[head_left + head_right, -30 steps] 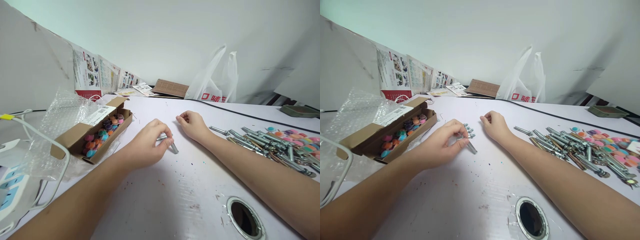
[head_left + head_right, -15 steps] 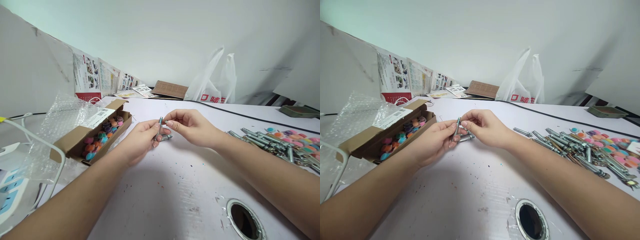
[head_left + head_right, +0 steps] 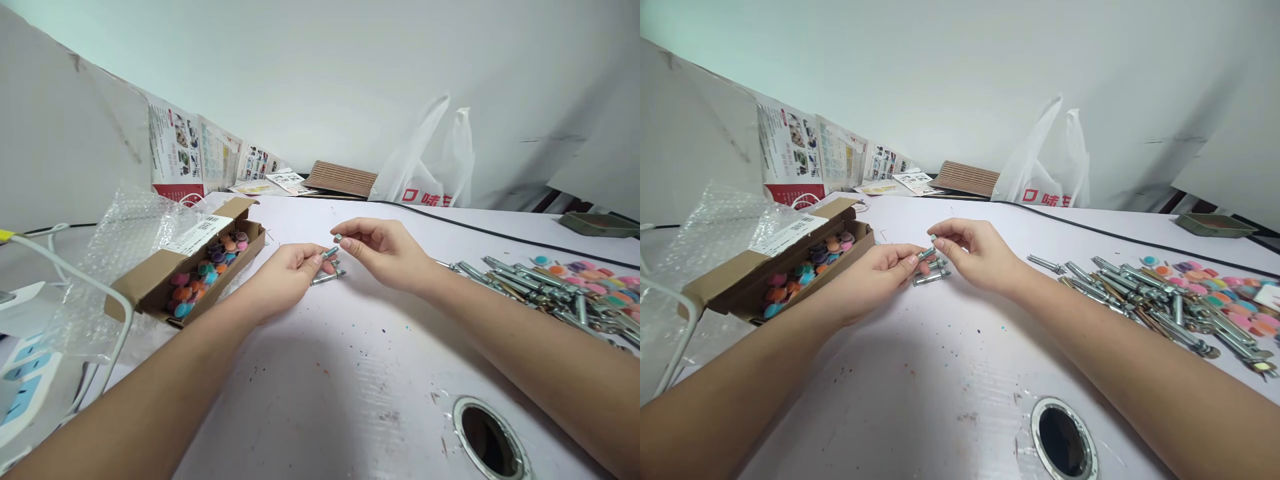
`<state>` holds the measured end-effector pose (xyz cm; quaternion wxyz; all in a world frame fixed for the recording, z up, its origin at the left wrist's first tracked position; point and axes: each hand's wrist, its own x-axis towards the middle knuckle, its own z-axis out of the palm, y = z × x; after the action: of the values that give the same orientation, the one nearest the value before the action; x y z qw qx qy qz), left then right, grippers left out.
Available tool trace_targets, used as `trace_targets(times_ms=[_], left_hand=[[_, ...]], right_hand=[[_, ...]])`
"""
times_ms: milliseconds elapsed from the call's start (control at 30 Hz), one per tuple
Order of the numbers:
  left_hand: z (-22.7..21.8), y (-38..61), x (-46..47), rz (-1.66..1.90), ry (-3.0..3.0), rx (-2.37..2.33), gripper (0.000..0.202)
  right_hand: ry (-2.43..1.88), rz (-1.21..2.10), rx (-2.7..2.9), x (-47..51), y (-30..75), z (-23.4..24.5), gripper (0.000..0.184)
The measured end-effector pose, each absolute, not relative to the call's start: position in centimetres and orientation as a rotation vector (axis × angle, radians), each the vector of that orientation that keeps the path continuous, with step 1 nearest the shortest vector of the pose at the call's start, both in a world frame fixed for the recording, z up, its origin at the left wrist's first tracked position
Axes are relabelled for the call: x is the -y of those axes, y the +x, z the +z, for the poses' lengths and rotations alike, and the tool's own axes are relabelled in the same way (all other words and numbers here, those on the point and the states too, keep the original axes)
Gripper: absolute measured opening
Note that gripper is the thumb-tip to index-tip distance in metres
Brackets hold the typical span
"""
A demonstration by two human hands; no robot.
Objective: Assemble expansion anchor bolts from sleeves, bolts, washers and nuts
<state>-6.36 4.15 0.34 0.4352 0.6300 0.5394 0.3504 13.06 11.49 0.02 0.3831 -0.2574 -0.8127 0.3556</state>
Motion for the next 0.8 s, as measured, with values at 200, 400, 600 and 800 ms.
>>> trace_targets(times_ms=[200,400,600,800], left_hand=[[0.8,-6.6,-4.2,0.827,1.58,-1.429,0.023],[0.6,-6.6,-4.4,0.76,1.742,-1.52,0.02],[0.7,-6.8,-4.2,0.75,2.036,-1.55,0.019],[0.2,-6.8,-4.1,0.739,2.032,-1.529,0.019]], right_hand=[[-0.564,0.935,2.194,-11.4,12.9,0.0,0.021],[-0.619,0.953,2.21,-10.9,12.5,0.0,0.02],[-0.898,0.724,2.293,-10.4,12.4,-0.3,0.046],[-0.725,0.841,2.23,-10.2,12.9,-0.3,0.047]])
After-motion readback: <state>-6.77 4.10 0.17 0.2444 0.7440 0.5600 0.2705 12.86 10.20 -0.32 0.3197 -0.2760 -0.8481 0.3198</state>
